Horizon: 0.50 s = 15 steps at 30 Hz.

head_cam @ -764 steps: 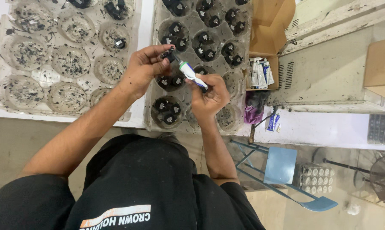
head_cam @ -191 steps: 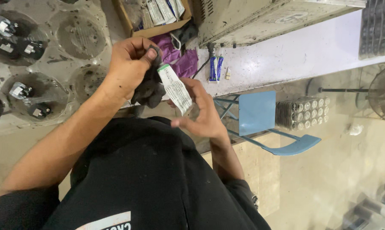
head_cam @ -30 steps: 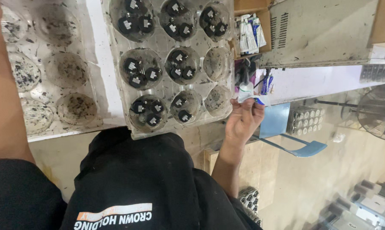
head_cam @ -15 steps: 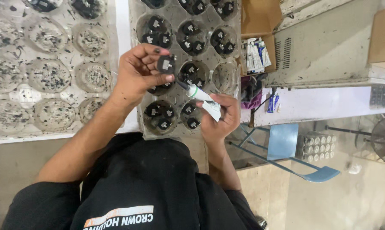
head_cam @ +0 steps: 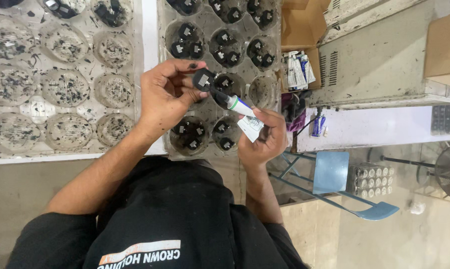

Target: The person picks small black plug-like components one at a time from a plastic tray, squeezes adhesive from a tube onto each component, and places it back into the tray, repeating this across many components on the workbench.

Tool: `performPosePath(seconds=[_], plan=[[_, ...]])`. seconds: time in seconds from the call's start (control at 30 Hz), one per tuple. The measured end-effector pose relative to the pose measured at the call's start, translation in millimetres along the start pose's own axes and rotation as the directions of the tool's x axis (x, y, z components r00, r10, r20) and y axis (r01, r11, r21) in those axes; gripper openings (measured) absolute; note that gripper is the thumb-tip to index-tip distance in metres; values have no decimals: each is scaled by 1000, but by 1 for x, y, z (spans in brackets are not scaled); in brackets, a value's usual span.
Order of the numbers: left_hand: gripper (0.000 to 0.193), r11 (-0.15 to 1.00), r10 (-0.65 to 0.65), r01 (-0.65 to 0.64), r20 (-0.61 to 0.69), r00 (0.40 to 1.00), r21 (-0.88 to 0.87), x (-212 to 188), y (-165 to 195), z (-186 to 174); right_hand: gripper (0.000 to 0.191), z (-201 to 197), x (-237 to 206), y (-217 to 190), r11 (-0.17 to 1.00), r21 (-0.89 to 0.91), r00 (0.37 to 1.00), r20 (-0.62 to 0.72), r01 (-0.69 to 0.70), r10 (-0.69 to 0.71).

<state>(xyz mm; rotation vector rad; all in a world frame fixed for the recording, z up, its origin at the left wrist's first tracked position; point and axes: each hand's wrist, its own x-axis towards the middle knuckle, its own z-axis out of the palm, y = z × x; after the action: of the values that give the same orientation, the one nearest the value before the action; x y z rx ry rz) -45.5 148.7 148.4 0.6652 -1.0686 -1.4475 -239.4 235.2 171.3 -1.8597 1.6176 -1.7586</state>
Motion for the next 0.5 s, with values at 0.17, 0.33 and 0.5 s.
performPosePath(seconds=[0.17, 0.33, 0.5], plan=[[39, 999, 7, -6, 10, 1000, -54, -5, 1, 1, 33, 1, 1, -2, 995, -85, 999, -6, 50, -50], [38, 1000, 8, -8, 16, 1000, -2, -9, 0, 0, 33, 1, 3, -7, 974, -196, 994, 21, 112, -110], [35, 1000, 9, -9, 37, 999, 2, -8, -1, -2, 30, -3, 9, -11, 968, -193, 986, 73, 159, -147]])
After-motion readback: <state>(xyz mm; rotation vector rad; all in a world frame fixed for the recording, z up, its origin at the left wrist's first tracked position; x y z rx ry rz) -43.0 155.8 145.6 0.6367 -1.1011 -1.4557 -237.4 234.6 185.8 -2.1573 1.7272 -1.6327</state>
